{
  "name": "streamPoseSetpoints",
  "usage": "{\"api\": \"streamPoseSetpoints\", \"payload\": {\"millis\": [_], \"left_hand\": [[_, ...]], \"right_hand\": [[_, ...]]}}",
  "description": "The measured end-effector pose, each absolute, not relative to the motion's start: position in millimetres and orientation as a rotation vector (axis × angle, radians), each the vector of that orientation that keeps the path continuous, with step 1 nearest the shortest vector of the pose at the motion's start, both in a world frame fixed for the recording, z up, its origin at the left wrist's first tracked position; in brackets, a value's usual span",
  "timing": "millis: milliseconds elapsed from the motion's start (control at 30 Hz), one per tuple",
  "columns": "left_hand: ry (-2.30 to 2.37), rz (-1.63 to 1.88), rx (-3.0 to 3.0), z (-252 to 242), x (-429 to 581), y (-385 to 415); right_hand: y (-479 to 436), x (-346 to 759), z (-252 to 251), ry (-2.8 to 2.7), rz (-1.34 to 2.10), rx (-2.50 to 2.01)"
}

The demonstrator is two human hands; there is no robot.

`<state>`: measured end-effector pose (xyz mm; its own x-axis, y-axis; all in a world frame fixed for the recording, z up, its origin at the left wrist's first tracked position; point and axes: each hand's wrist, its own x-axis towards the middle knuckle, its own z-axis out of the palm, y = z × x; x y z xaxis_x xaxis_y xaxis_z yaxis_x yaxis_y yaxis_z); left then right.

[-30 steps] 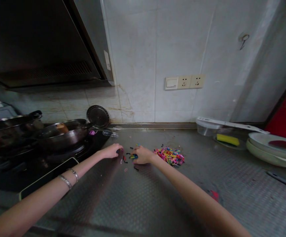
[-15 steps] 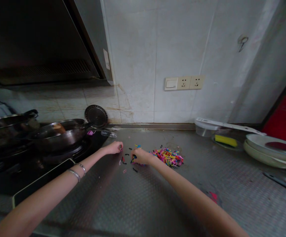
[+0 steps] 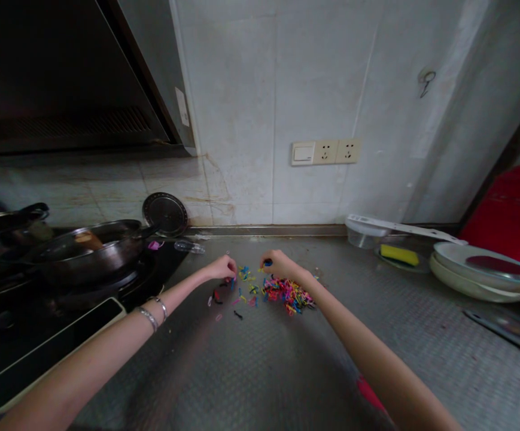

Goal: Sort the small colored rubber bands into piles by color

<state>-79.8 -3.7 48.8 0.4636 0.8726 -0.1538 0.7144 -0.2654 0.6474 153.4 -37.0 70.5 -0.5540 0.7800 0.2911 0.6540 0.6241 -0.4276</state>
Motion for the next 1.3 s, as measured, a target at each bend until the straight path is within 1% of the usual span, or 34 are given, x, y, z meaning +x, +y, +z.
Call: {"api": "streamPoseSetpoints", "payload": {"millis": [100, 167, 300, 367, 467, 567, 633, 800, 1000, 1133, 1300], "left_hand": [[1.139, 0.441, 1.920, 56, -57, -10], [1.065, 0.462, 1.890, 64, -49, -14], [1.160, 0.416, 2.010, 79, -59, -16], [1.259, 0.319, 2.098, 85, -73, -17], [1.333, 0.009, 2.159, 92, -97, -23], [1.326, -0.296, 2.079, 94, -114, -33], [1.295, -0.369, 2.009, 91, -122, -41], [1.239, -0.281, 2.008, 76, -125, -55], [1.172, -0.192, 1.987, 67, -112, -65], [1.108, -0.163, 1.957, 69, -96, -76], [1.168, -0.166, 2.151, 70, -77, -90]], "right_hand": [[-32, 173, 76, -2.307, 0.294, -1.247], [-32, 180, 76, -2.300, 0.245, -1.280], [-42, 176, 73, -2.365, 0.193, -1.269], [-50, 166, 70, -2.432, 0.213, -1.238], [-59, 146, 63, -2.573, 0.277, -1.164], [-62, 128, 55, -2.675, 0.319, -1.175], [-62, 119, 52, -2.708, 0.349, -1.219], [-61, 103, 54, -2.767, 0.494, -1.250], [-74, 89, 58, -2.814, 0.588, -1.266], [-77, 86, 54, -2.790, 0.571, -1.239], [-74, 94, 50, -2.730, 0.638, -1.193]]}}
